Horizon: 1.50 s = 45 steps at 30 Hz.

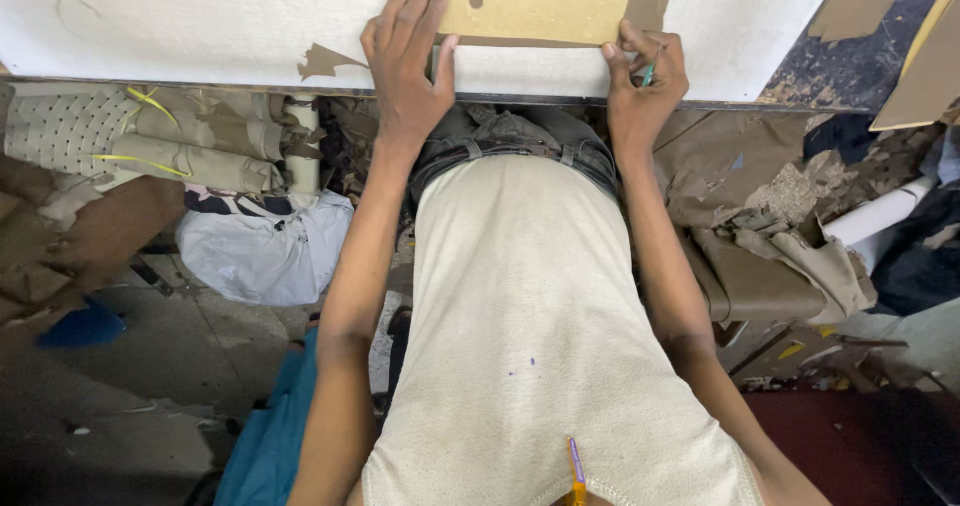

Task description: The person places cardboard templates on a large sheet of brown material and uses a pen to trace their outlines. They repeatedly reposition the templates and trace multiple shapes, then smooth the material and adjust the templates for further marking.

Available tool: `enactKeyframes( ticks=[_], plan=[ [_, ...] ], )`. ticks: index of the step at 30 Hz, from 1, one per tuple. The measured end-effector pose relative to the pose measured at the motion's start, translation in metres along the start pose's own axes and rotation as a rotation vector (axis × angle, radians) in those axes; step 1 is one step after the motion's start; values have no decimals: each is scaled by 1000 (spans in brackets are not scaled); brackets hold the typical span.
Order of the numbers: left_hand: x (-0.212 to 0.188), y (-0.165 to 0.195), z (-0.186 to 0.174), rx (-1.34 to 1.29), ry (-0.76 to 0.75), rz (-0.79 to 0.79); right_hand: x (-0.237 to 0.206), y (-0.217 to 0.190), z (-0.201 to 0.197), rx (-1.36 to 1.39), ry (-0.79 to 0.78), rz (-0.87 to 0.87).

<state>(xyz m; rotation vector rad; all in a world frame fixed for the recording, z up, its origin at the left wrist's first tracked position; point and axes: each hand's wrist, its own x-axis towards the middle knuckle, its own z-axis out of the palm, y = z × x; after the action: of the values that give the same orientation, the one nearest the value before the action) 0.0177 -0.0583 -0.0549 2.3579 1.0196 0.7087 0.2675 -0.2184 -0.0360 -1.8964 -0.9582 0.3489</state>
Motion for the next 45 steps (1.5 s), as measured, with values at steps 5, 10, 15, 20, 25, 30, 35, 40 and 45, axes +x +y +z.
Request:
enactKeyframes(
  ticks=[5, 10, 15, 20, 25, 30, 35, 40, 45],
  plan=[
    [5, -2, -5, -65, -42, -6, 0, 3, 7, 73, 85, 68],
    [7, -1, -14, -160, -97, -42, 1, 2, 7, 80, 70, 77],
    [7, -4, -15, -164, -118, -46, 0, 3, 2, 100, 35, 85],
    [5, -4, -13, -170, -102, -30, -2, 5, 4, 116, 73, 111],
    [4, -5, -12, -174, -92, -29, -3, 4, 7, 61, 72, 74],
    [3, -6, -12, -164, -84, -7, -2, 2, 6, 23, 84, 5],
    [0, -10, -8, -169, -59, 23, 0, 2, 7, -16, 70, -29],
    [-2, -16, -1, -172, -54, 35, 11, -11, -5, -37, -32, -50],
    [-1, 7, 13, -138, -103, 57, 25, -48, -23, -236, -285, 189]
  ],
)
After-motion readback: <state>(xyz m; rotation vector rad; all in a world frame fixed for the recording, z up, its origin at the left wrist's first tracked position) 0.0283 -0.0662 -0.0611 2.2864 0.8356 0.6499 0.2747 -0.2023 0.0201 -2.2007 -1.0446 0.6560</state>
